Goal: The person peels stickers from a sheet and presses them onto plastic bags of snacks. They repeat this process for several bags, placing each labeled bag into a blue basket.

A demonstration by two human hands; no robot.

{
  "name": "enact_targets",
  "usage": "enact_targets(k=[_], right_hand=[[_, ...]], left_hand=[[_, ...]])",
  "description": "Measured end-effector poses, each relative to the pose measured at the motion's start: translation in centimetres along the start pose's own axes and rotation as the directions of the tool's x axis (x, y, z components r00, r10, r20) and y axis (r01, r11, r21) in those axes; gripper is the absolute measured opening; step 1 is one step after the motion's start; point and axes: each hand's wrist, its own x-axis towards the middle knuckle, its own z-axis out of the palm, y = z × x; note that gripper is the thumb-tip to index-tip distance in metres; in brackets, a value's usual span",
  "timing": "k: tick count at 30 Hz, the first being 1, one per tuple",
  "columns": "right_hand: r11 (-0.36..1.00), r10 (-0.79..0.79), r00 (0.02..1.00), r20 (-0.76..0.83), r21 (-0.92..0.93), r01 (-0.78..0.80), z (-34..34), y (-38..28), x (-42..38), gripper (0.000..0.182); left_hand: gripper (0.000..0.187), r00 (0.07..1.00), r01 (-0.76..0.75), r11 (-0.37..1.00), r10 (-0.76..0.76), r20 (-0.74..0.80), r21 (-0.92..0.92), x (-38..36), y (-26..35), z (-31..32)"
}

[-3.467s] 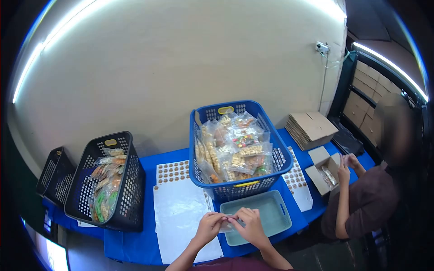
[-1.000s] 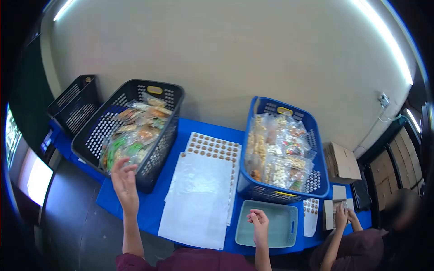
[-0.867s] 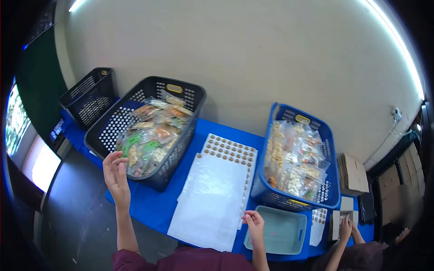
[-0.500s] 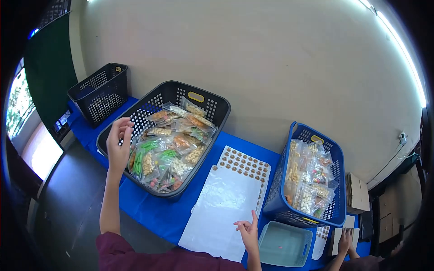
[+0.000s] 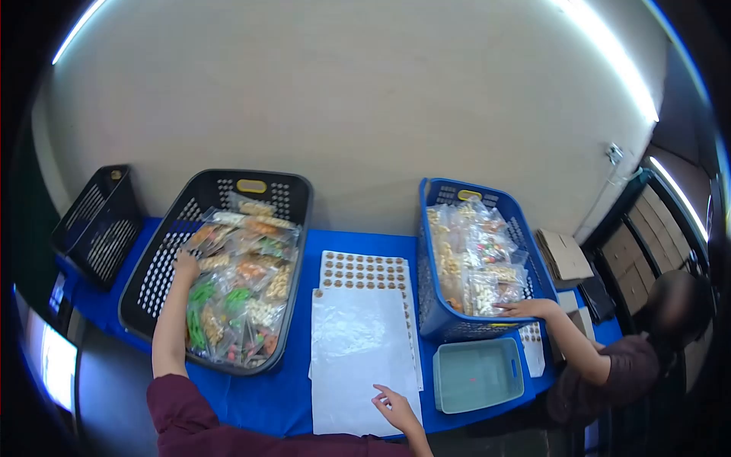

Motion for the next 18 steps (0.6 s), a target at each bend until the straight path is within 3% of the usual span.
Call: enact_targets(k=[1,2,5,6,10,13,15,17,18], right_hand=[[1.0,0.016,1.0,-0.008,0.007,-0.016,0.2,0.6,-0.5,0.04],[0.998,0.063,0.997,-0.033,0.011,-0.062,0.2,0.8,-1.1,0.038],[0.989,0.149,0.987,-0.067,-0.005,-0.15,0.3,1.6,-2.6,0.037],[0.987,0.159,0.984,-0.085,-0.023,-0.162,0.4,1.9,-3.0,0.037],[0.987,0.158,0.983,-0.098,-0.011,-0.16,0.6,2.4,-3.8,0.036],[0.99,0.142,0.987,-0.077,0.003,-0.142,1.2,2.5,-3.8,0.034],[0.986,0.168,0.983,-0.072,-0.002,-0.168,1.5,1.8,-3.7,0.034],[0.986,0.164,0.985,-0.056,0.005,-0.164,1.9,1.4,-3.7,0.033],[0.987,0.16,0.985,-0.056,0.01,-0.16,2.0,1.4,-3.7,0.033]], left_hand=[[0.047,0.999,-0.029,0.999,0.03,-0.028,0.043,0.1,-0.1,1.4],[0.05,0.995,-0.049,0.997,0.045,0.092,0.051,-2.4,1.3,-0.8],[0.055,0.984,0.03,0.999,-0.028,0.177,-0.012,-3.4,2.0,-2.6],[0.061,0.999,0.012,0.998,-0.009,0.05,-0.056,-2.8,1.6,-2.1],[0.06,0.987,-0.12,0.986,0.131,-0.091,0.114,-1.1,0.5,0.0],[0.058,0.985,-0.168,0.985,0.166,0.05,0.039,0.0,0.3,1.0],[0.058,0.986,-0.168,0.978,0.166,0.03,0.123,-2.1,2.0,-0.6],[0.05,0.868,-0.276,0.933,0.346,-0.357,0.233,-0.9,1.5,1.5],[0.044,0.819,-0.313,0.933,0.361,-0.447,0.18,-1.1,2.1,0.2]])
